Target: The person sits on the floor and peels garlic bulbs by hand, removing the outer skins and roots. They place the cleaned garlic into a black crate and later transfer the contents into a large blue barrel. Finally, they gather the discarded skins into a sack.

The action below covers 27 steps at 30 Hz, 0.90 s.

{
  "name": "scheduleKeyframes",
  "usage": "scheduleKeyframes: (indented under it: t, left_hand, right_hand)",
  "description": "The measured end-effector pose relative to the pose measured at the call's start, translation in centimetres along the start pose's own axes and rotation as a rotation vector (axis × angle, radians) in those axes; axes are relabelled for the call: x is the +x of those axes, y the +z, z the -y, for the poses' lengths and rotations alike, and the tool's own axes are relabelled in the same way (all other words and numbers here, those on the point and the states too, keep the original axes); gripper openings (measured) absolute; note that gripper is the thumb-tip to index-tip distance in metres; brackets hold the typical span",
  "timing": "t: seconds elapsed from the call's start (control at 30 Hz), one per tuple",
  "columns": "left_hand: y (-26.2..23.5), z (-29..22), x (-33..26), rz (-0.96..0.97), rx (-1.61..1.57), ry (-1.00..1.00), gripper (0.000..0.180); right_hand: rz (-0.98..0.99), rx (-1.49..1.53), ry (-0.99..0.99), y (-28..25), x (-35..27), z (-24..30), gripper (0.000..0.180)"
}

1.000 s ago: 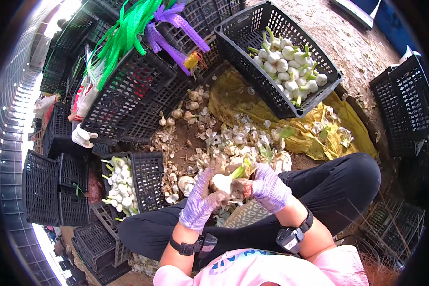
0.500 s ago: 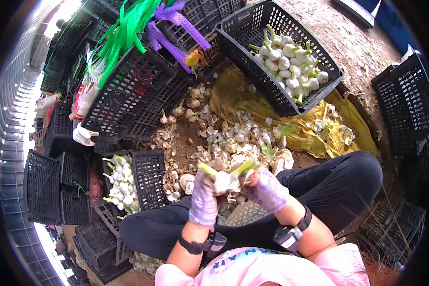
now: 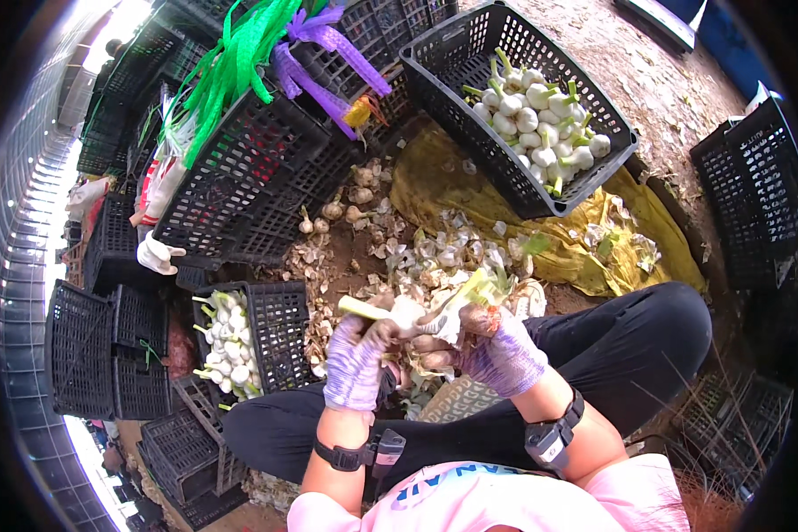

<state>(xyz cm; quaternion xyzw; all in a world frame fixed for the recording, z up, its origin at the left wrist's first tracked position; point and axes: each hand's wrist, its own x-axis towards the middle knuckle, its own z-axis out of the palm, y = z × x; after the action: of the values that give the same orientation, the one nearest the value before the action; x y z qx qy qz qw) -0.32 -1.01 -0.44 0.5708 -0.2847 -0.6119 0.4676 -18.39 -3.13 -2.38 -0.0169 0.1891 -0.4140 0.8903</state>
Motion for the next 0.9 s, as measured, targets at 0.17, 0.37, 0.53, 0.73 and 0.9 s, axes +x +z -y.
scheduleKeyframes:
  t: [0.17,0.37,0.53,0.73,0.9]
  left_hand:
    - [-0.6,-0.3,-0.5,0.037,-0.154,0.0,0.036]
    - [-1.0,-0.6,-1.4,0.075,-0.136,0.245,0.029]
    - [0.0,-1.0,-1.5,0.087,0.076,0.303,0.026]
    - [0.7,-1.9,-2.0,0.126,0.136,0.332,0.024]
    - [1.7,-1.9,-1.7,0.075,0.627,0.568,0.026]
  right_hand:
    - [0.002,-0.045,-0.307,-0.8,1.1,0.7,0.041]
    - [-0.325,-0.959,-0.641,-0.8,1.3,0.8,0.064]
    - [-0.113,-1.553,-0.641,0.7,0.4,0.1,0.037]
    - [-0.226,-0.631,-0.443,-1.3,1.4,0.4,0.035]
    - [-0.025,-1.359,-0.817,1.9,-0.4,1.2,0.035]
